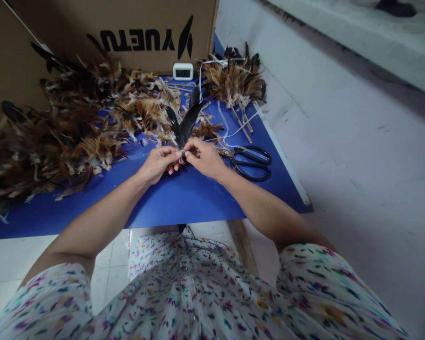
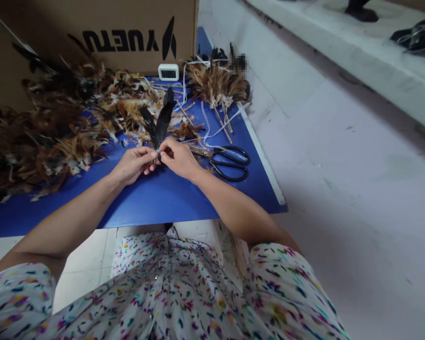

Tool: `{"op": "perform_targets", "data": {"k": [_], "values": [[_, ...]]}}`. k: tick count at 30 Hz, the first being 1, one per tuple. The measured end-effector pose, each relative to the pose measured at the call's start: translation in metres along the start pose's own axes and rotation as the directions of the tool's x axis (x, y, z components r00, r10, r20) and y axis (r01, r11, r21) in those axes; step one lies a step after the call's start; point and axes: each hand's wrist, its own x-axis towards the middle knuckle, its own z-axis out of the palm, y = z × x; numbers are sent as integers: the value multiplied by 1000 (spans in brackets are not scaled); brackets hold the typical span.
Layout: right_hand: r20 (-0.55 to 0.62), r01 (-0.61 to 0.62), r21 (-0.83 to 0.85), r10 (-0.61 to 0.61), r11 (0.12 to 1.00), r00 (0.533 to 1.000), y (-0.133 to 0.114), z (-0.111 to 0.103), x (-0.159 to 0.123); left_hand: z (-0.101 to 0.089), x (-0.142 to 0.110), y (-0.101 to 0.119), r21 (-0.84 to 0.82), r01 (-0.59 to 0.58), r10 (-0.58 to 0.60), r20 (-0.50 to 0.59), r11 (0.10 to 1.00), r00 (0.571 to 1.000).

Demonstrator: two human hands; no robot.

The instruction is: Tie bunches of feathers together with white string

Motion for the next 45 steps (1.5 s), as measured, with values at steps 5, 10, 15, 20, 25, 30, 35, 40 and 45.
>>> {"op": "perform_targets", "data": {"k": [5, 10, 15, 20, 25, 30, 35, 40, 45], "values": [[18, -70, 152, 68, 986, 998, 2, 3, 0, 1, 1, -1, -25, -4, 4, 1, 1000, 1000], [24, -71, 178, 68, 981, 997, 6, 5, 0, 1, 0, -2, -3, -12, 12, -5, 1000, 1000], [2, -45, 94, 45, 995, 999, 5, 4, 0, 1, -1, -2, 23, -16, 15, 18, 1000, 1000], [8, -14, -5, 14, 1000, 1000, -3, 1, 1, 1, -1, -2, 61, -2, 0, 29, 998, 1000], [19, -5, -37, 5, 999, 1000, -7, -3, 1, 2, -1, -4, 74, -24, 22, 29, 997, 999], [28, -55, 43, 54, 998, 998, 0, -2, 2, 4, -2, -4, 73, -35, 34, 16, 997, 999], [10, -75, 34, 75, 997, 997, 2, -2, 1, 5, -1, -3, 54, -27, 27, 0, 998, 1000], [-43, 2, -94, -6, 996, 999, -7, -5, 0, 5, 0, -4, 35, -29, 30, -20, 999, 999], [-53, -26, -20, 25, 999, 998, -8, -3, -1, 5, -1, -5, 29, -37, 38, -36, 999, 999]]}}
